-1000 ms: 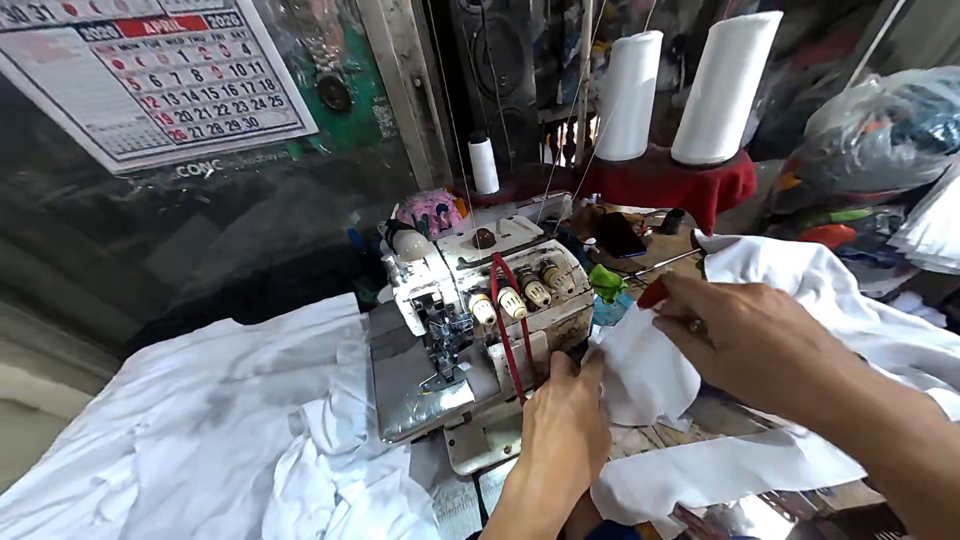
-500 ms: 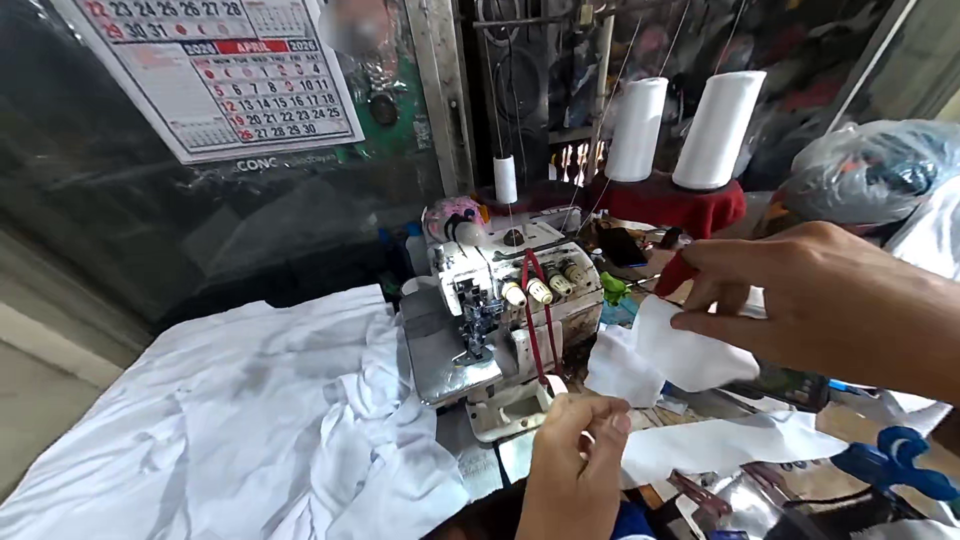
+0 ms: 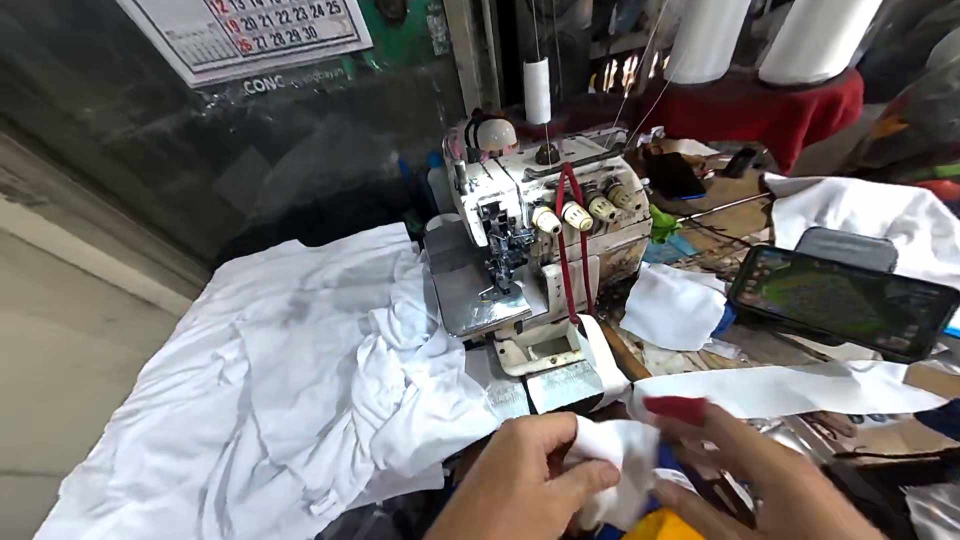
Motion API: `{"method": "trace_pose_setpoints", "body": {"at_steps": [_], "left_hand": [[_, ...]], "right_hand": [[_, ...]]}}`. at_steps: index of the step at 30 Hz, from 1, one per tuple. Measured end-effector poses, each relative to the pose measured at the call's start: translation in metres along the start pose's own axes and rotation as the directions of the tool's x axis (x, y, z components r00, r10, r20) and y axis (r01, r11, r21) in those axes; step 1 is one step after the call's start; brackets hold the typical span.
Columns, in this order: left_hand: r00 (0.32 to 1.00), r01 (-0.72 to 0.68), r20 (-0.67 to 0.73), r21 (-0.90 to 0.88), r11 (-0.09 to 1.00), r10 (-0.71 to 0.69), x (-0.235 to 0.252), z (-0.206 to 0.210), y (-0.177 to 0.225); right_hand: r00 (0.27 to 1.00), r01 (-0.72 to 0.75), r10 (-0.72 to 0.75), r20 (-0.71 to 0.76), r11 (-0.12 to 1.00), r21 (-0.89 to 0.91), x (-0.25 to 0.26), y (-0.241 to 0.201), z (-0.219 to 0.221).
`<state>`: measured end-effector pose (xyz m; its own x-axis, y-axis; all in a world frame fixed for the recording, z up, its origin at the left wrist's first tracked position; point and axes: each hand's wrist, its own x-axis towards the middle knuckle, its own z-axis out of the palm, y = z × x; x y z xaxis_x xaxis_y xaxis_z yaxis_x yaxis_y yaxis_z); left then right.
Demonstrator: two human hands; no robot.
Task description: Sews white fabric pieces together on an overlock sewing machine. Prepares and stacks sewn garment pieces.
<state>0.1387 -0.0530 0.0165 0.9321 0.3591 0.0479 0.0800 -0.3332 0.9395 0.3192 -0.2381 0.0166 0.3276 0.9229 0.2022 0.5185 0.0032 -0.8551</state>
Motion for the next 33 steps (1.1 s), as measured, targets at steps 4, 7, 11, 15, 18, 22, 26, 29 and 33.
{"method": "trace_pose_setpoints", "body": {"at_steps": [4, 7, 11, 15, 18, 22, 26, 29, 33], "left_hand": [[0.945, 0.015, 0.289, 0.427, 0.904, -0.152, 0.016, -0.024, 0.032], [0.985, 0.091, 0.100, 0.398, 0.913, -0.142, -0.004, -0.035, 0.029], [0.962, 0.005, -0.274, -0.017, 1.000, -0.009, -0.038, -0.014, -0.012], [0.823, -0.083, -0.568, -0.143, 0.986, -0.013, -0.041, 0.010, -0.024], [0.807, -0.096, -0.590, -0.107, 0.990, 0.015, -0.042, 0.004, -0.016], [0.809, -0.094, -0.586, -0.055, 0.994, 0.044, -0.044, -0.006, -0.004], [0.770, -0.058, -0.634, 0.052, 0.997, 0.078, -0.038, -0.008, -0.012], [0.794, -0.069, -0.601, 0.066, 0.995, 0.095, -0.035, -0.010, -0.016], [0.807, -0.098, -0.573, 0.105, 0.990, 0.140, -0.032, -0.014, -0.009]], "right_hand": [[0.979, 0.190, -0.196, 0.048, 0.976, 0.109, 0.033, 0.007, 0.026], [0.992, 0.092, -0.103, 0.077, 0.987, 0.134, 0.039, 0.005, 0.013], [0.998, 0.040, -0.049, 0.031, 0.967, 0.253, 0.029, 0.003, 0.018], [0.999, 0.022, -0.010, -0.039, 0.950, 0.310, 0.035, 0.017, 0.039], [0.999, 0.027, -0.010, -0.053, 0.943, 0.331, 0.039, 0.009, 0.038], [0.997, 0.039, -0.012, -0.079, 0.939, 0.341, 0.038, -0.001, 0.039], [0.995, -0.098, 0.104, -0.007, 0.953, 0.286, 0.036, -0.011, 0.036], [0.988, -0.147, 0.135, 0.072, 0.971, 0.186, 0.036, 0.003, 0.033], [0.982, -0.105, 0.077, 0.174, 0.982, 0.157, 0.043, 0.008, 0.026]]}}
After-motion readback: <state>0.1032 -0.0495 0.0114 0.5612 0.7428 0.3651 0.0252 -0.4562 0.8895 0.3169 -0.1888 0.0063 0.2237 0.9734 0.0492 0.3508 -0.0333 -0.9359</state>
